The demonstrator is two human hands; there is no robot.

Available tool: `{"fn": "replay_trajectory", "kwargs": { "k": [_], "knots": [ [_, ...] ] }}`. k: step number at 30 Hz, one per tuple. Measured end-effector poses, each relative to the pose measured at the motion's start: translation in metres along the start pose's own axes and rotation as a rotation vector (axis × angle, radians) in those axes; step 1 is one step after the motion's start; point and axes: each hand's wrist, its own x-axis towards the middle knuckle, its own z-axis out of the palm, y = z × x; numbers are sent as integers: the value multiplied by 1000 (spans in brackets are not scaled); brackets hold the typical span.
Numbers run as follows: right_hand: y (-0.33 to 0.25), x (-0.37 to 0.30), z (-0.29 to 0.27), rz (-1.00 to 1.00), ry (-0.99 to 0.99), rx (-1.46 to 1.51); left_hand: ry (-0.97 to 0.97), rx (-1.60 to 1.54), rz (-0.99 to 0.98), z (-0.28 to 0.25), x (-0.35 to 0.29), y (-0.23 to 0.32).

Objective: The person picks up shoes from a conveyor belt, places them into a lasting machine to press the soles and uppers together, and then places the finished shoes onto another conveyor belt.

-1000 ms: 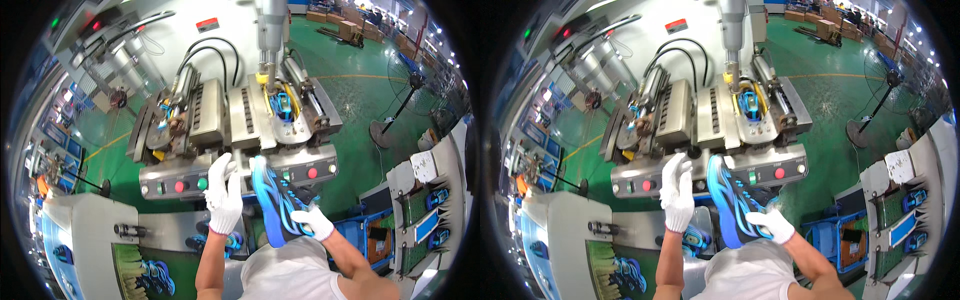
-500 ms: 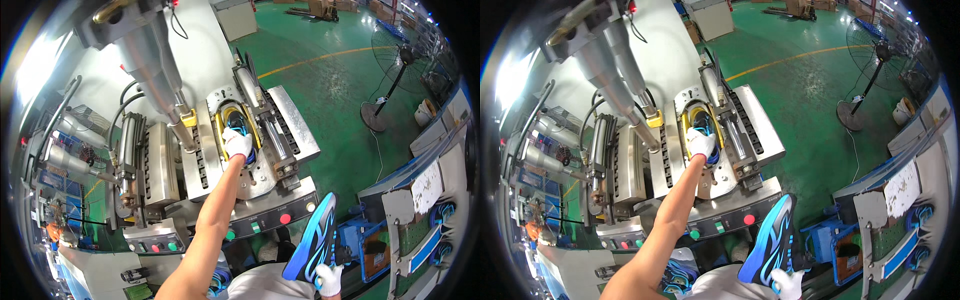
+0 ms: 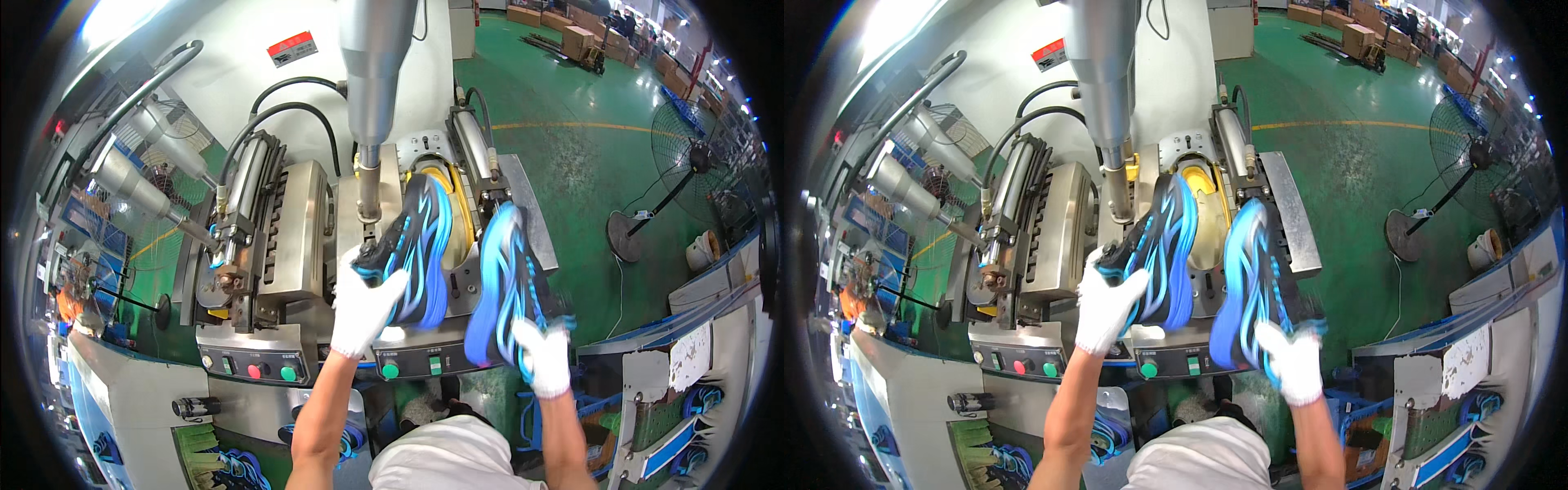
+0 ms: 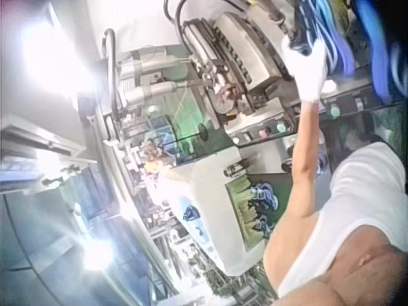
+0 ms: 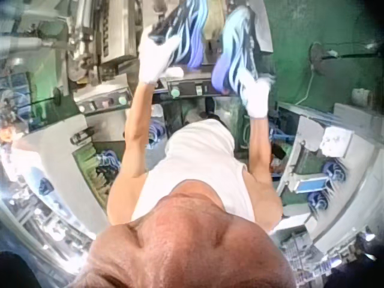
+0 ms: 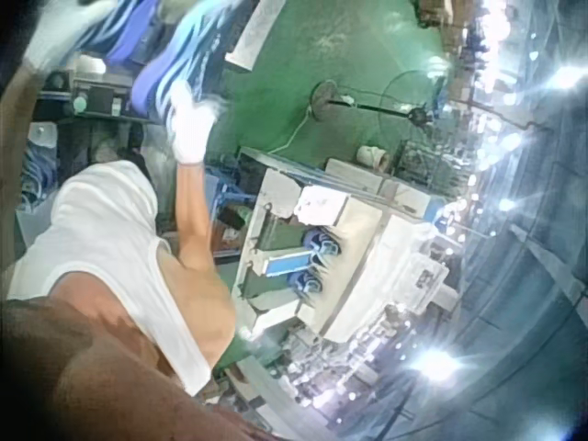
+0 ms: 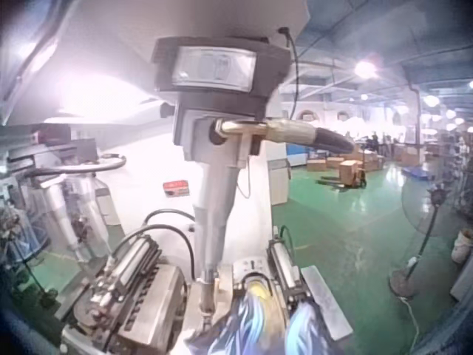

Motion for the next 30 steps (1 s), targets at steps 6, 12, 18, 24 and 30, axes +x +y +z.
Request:
{"fn": "replay_trajectory", "kwargs": {
  "k": [6, 12, 18, 24, 30],
  "knots": [
    [-42, 211, 139, 55, -372, -434, 23, 136, -90, -134, -180, -53],
    [46, 275, 221, -412, -143, -1094, 491, 498, -797, -206, -389, -136],
    [44, 280, 218, -406, -285, -975, 1033, 437, -1117, -217, -512, -227],
    [31, 109, 212, -719, -216, -770, 1313, 260, -1284, -156, -505, -297],
    [145, -117, 217, -1046, -824, -1362, 1447, -31, -1052, -140, -535, -351]
  ]
}}
